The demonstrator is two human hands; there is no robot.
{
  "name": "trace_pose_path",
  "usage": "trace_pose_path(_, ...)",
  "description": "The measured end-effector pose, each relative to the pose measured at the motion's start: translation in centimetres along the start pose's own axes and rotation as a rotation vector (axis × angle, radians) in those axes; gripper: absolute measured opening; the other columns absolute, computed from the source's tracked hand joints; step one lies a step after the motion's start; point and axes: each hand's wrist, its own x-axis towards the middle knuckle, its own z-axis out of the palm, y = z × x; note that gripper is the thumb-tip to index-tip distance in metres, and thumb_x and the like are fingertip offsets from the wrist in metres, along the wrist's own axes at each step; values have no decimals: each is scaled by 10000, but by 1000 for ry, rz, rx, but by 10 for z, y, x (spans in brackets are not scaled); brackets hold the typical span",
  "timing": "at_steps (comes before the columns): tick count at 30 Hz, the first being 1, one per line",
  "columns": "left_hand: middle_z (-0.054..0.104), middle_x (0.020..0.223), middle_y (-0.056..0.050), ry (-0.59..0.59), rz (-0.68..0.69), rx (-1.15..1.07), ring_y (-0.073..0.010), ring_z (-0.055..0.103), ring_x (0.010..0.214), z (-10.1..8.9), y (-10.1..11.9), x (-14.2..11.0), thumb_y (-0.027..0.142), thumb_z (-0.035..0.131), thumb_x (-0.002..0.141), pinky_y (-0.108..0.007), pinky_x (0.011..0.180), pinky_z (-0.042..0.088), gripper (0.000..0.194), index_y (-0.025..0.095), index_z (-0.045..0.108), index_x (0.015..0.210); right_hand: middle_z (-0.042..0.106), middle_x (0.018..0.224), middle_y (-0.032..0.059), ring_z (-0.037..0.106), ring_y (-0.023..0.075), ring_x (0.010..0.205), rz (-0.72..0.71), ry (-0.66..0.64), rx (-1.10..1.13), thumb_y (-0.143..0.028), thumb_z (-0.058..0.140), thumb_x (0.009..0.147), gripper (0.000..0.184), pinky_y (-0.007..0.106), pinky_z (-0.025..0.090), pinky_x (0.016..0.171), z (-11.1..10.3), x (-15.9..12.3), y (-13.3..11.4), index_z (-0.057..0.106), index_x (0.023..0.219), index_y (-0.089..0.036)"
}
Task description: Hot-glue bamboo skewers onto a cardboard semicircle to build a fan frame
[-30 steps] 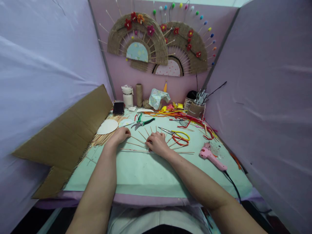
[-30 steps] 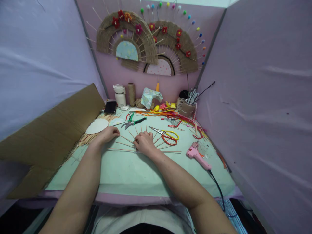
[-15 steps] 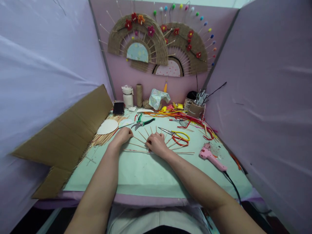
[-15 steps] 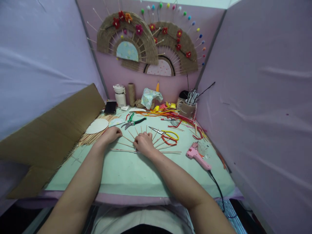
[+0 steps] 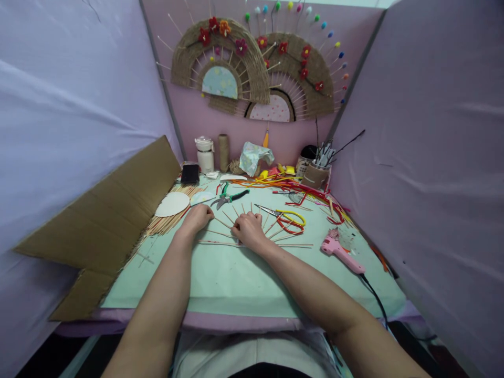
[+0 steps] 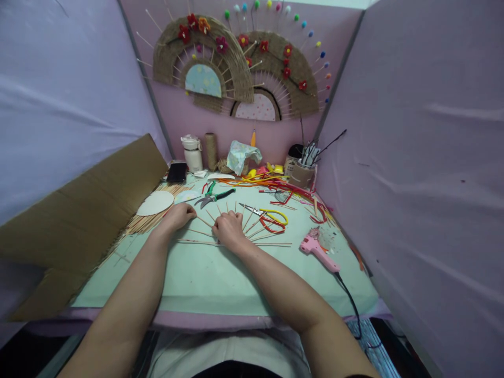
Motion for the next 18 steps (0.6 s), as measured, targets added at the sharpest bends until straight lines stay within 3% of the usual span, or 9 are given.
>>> trace_pose_path(10, 779, 948, -104, 36, -9, 6, -225, 683, 916, 2, -1, -1, 220, 620, 793, -278, 842, 491, 175, 175, 779, 852, 726, 940, 66, 527, 220, 994, 13, 38, 26, -247, 582, 924, 223, 381, 241, 838, 1, 1, -2, 753, 788, -200)
trace_pose_path(18, 759, 974, -103, 86, 2, -46, -245, 668, 921, -13, -10, -6, 262, 599, 800, -304, 808, 491, 182, 179, 748, 866, 714, 996, 69, 527, 224, 1031, 104, 163, 43, -367, 494, 1015, 326, 376, 236, 869, -20, -1, 14, 737, 861, -212)
